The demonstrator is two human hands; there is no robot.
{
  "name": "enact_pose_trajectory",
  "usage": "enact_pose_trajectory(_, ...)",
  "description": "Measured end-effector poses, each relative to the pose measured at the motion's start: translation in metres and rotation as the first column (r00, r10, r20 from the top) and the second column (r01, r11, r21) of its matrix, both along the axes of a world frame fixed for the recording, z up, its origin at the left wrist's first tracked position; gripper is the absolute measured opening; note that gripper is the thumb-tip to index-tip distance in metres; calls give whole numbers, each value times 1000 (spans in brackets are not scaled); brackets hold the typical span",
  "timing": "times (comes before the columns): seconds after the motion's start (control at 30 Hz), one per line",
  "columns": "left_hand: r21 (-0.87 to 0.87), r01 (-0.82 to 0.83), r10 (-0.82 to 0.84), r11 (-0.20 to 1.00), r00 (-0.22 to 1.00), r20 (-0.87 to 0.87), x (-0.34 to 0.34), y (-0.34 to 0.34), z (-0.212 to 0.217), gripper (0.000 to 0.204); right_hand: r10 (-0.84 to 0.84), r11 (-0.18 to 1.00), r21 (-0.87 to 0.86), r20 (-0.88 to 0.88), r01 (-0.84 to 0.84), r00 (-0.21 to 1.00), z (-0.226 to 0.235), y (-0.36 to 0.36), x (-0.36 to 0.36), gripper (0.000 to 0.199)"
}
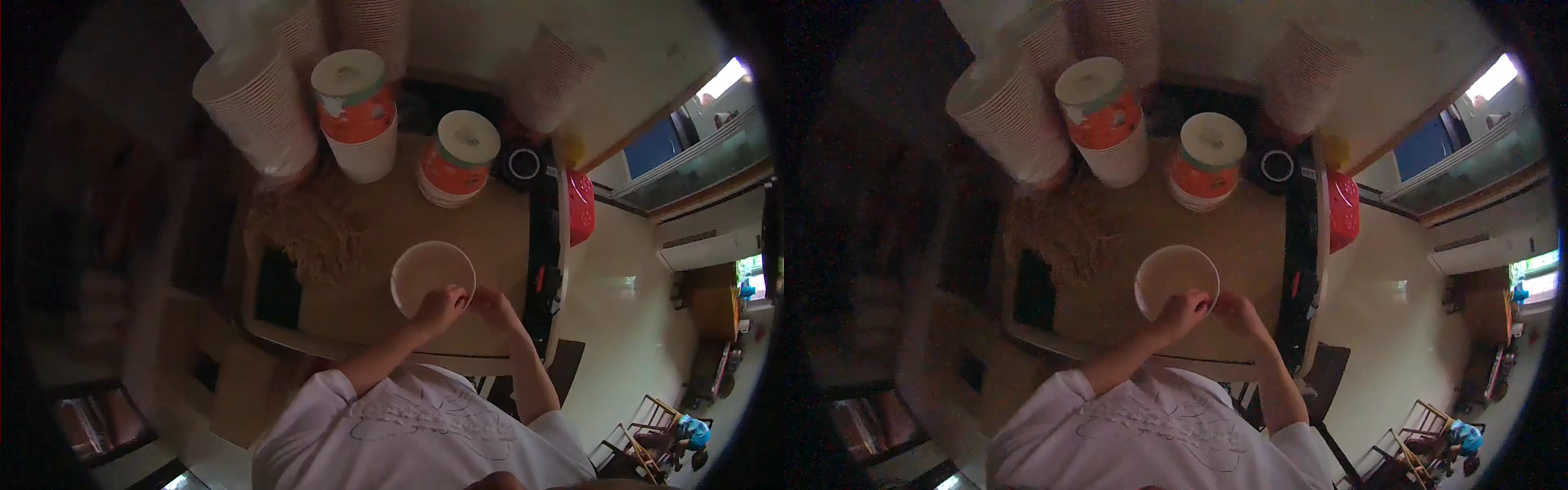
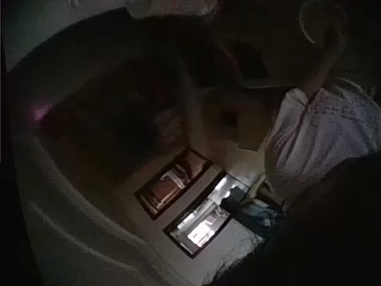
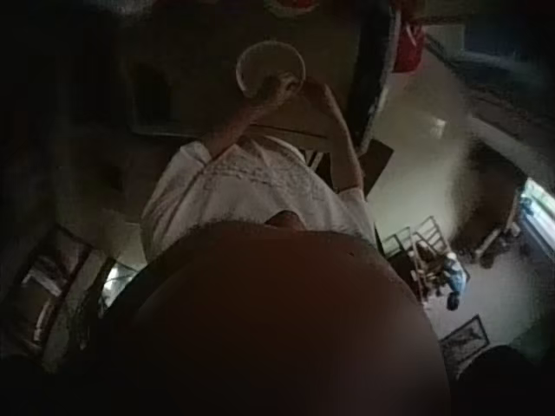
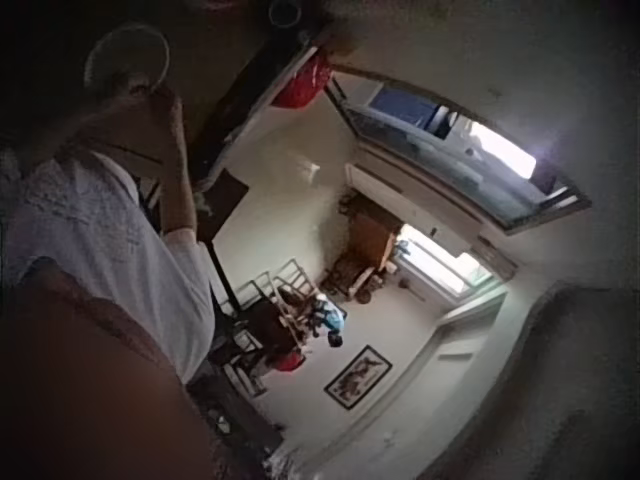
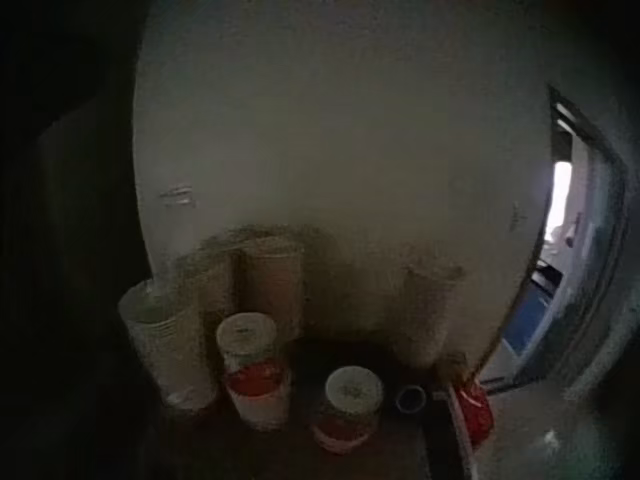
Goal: Assembling or inspecting paper bowls by hand at a production workbench.
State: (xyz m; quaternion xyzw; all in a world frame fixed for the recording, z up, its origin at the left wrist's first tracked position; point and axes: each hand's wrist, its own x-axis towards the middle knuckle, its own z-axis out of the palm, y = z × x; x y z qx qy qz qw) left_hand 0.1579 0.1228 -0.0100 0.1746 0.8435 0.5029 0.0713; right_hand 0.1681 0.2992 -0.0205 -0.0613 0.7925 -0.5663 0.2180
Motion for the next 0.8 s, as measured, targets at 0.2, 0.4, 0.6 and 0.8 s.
enact_pose_trajectory(0.2,8,2,-2,1000,997,83,4,3,-15,9,-75,935,-318,253,157,964,-29,8,12,17)
enact_pose_trajectory(0.4,30,-26,24,999,998,60,3,8,-36,8,-139,963,-191,245,188,960,-40,7,15,17)
enact_pose_trajectory(0.6,150,-81,34,985,955,294,0,-2,-45,9,-434,889,-70,190,453,880,2,-11,27,12)
enact_pose_trajectory(0.8,259,-96,-30,961,895,445,-2,-4,-55,9,-387,612,-481,511,628,768,9,-25,23,20)
